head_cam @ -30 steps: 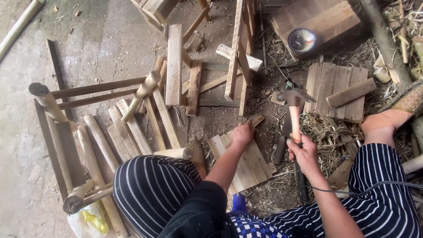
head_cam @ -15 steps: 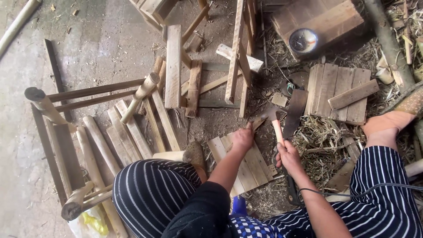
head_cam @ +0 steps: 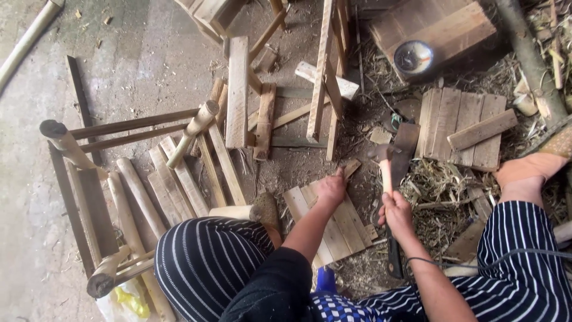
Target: The person sits on the ground shaping small wooden pegs with a knife, then positions wooden slats on a small wooden stool frame and hammers the pegs to fasten the slats in place, working on the frame piece by piece.
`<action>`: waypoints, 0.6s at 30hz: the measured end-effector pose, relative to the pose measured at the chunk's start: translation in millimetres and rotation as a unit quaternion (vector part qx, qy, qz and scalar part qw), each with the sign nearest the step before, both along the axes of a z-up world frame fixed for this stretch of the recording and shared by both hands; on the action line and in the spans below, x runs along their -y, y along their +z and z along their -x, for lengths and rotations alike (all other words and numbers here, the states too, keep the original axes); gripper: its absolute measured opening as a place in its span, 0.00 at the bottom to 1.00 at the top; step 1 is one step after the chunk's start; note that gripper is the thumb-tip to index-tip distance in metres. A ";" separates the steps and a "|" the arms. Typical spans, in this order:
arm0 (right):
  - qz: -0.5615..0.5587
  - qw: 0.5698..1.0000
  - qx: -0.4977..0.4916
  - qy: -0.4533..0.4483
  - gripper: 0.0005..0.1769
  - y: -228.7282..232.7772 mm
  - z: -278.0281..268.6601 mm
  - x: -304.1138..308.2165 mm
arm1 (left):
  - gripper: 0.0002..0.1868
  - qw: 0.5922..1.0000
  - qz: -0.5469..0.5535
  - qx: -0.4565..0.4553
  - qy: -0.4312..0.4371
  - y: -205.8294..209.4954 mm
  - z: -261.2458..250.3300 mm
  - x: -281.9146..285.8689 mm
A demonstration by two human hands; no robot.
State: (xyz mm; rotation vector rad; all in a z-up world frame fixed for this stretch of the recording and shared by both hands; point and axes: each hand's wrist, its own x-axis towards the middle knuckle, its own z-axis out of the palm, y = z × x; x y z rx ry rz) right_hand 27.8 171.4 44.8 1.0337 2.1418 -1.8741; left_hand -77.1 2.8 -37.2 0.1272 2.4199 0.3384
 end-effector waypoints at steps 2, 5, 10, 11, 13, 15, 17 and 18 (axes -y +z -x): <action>-0.008 1.000 -0.008 -0.003 0.16 32.4 -3.6 5.5 | 0.28 1.000 -0.008 0.009 0.002 -15.2 -8.6 1.2; -0.027 0.999 -0.017 0.013 0.17 46.1 3.2 5.6 | 0.27 1.000 -0.022 -0.011 0.004 -9.6 -1.9 0.1; -0.015 0.998 0.035 0.048 0.16 1.6 -6.3 3.5 | 0.28 0.999 -0.016 -0.026 -0.012 -2.5 -8.4 3.3; -0.014 0.999 0.029 0.032 0.16 5.2 -5.3 2.1 | 0.28 0.999 -0.011 -0.028 -0.016 -1.1 -7.6 2.9; -0.013 1.000 0.022 0.013 0.17 17.0 -4.1 2.7 | 0.28 0.999 -0.005 -0.030 -0.020 -0.5 -6.8 2.5; -0.011 1.000 -0.012 -0.012 0.16 33.5 -4.1 6.8 | 0.29 1.000 -0.024 -0.012 -0.007 -2.2 -7.5 2.3; -0.038 0.999 0.004 0.011 0.15 30.1 -4.2 6.7 | 0.28 1.000 -0.024 -0.008 0.004 0.6 -6.2 -2.1; -0.064 0.997 0.020 0.034 0.14 28.3 -4.4 7.2 | 0.27 1.000 -0.022 -0.004 0.014 2.1 -5.8 -3.5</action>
